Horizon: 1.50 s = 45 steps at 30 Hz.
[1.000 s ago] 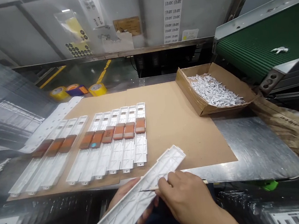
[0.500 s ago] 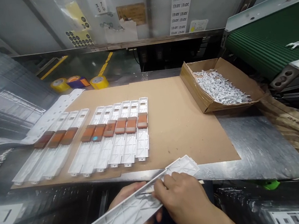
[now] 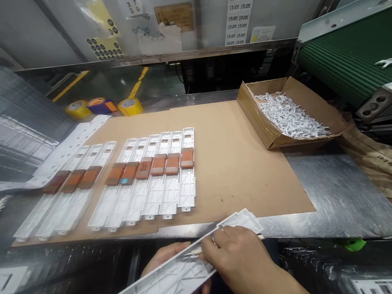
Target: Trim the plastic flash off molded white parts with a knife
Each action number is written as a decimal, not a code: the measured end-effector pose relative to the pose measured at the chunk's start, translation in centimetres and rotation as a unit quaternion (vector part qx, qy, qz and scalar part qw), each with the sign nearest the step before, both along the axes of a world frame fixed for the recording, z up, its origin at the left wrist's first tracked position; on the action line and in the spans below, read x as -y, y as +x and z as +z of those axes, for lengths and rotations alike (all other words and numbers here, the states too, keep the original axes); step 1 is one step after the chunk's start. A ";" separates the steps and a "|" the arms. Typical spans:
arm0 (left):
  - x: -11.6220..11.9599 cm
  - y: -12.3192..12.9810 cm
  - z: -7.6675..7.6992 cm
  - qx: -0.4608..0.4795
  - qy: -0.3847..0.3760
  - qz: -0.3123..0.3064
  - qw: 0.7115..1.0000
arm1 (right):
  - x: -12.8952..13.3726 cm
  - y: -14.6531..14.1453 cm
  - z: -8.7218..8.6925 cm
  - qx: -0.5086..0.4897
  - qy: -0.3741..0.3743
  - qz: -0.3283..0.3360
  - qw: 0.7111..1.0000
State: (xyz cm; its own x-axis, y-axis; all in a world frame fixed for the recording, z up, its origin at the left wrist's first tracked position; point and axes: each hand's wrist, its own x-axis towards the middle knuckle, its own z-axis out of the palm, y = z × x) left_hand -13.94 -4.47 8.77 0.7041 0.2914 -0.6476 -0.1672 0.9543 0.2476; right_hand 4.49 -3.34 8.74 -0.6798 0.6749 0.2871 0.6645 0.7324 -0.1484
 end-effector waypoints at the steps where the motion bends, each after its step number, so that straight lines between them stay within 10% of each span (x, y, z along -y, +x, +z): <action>1: 0.0 0.0 -0.1 -0.001 -0.005 -0.007 1.000 | 0.0 0.0 0.0 -0.001 -0.002 0.000 1.000; 38: -1.1 -2.3 -2.1 0.057 -0.011 -0.029 0.998 | -1.4 -0.1 0.1 -0.096 -0.080 0.027 0.992; 45: -1.1 -4.1 -0.6 0.046 0.059 0.069 0.995 | -6.2 6.2 -7.1 -0.068 -0.063 -0.369 0.925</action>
State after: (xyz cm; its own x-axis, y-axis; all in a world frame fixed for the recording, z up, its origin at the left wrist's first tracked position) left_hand -18.00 -3.40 8.13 0.7062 0.4599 -0.5383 -0.3215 0.8857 0.3349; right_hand 10.74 2.83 1.62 0.0163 0.9746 0.2233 0.9457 0.0575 -0.3200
